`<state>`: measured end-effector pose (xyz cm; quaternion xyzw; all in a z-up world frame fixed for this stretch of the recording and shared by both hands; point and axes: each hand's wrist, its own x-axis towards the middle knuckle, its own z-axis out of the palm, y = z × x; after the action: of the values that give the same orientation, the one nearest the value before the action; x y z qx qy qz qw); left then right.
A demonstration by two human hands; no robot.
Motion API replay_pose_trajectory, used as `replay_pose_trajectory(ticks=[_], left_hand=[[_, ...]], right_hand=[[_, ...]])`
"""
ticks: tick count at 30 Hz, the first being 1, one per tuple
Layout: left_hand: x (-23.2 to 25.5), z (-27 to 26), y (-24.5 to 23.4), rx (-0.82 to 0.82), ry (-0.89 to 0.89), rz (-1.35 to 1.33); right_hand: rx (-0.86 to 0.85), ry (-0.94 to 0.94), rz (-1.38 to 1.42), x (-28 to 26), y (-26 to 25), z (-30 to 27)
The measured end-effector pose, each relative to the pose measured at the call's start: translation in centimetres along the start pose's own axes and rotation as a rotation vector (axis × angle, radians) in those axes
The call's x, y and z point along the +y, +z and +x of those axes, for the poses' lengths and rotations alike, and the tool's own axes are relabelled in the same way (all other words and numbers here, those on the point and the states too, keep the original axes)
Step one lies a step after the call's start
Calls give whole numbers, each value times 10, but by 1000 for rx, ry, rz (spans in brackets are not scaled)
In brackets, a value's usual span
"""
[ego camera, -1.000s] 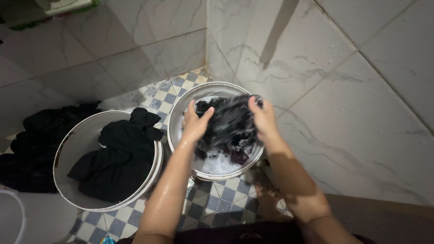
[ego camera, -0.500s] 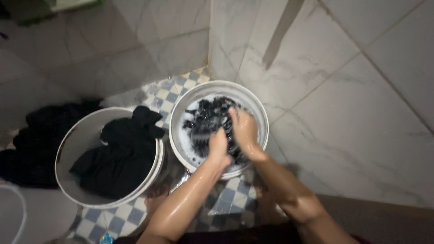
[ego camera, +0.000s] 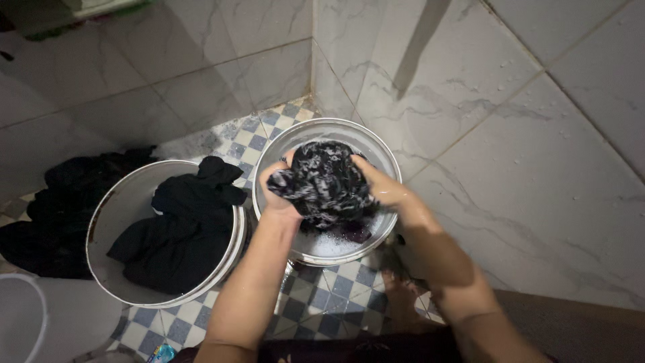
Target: The person hand-washes dark-colored clothes in a metal basin filled with soapy water. They scrub, rinse, and wring out the garments, then transfer them to a white bucket. The process is repeated for multiple items.
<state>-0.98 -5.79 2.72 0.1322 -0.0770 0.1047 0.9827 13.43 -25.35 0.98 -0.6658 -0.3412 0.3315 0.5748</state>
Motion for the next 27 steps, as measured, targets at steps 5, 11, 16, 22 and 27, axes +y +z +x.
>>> replay_pose_trajectory(ticks=[5, 11, 16, 22, 27], left_hand=[[34, 4, -19, 38, -50, 257], [31, 7, -5, 254, -215, 1939], [-24, 1, 25, 94, -85, 2282], [-56, 2, -5, 219, -4, 1281], [-31, 9, -7, 369, -30, 432]], right_hand=[[285, 205, 285, 5, 7, 5], [430, 108, 501, -17, -59, -5], [380, -129, 804, -43, -6, -11], [109, -358, 523, -56, 22, -26], [237, -493, -561, -43, 37, -16]])
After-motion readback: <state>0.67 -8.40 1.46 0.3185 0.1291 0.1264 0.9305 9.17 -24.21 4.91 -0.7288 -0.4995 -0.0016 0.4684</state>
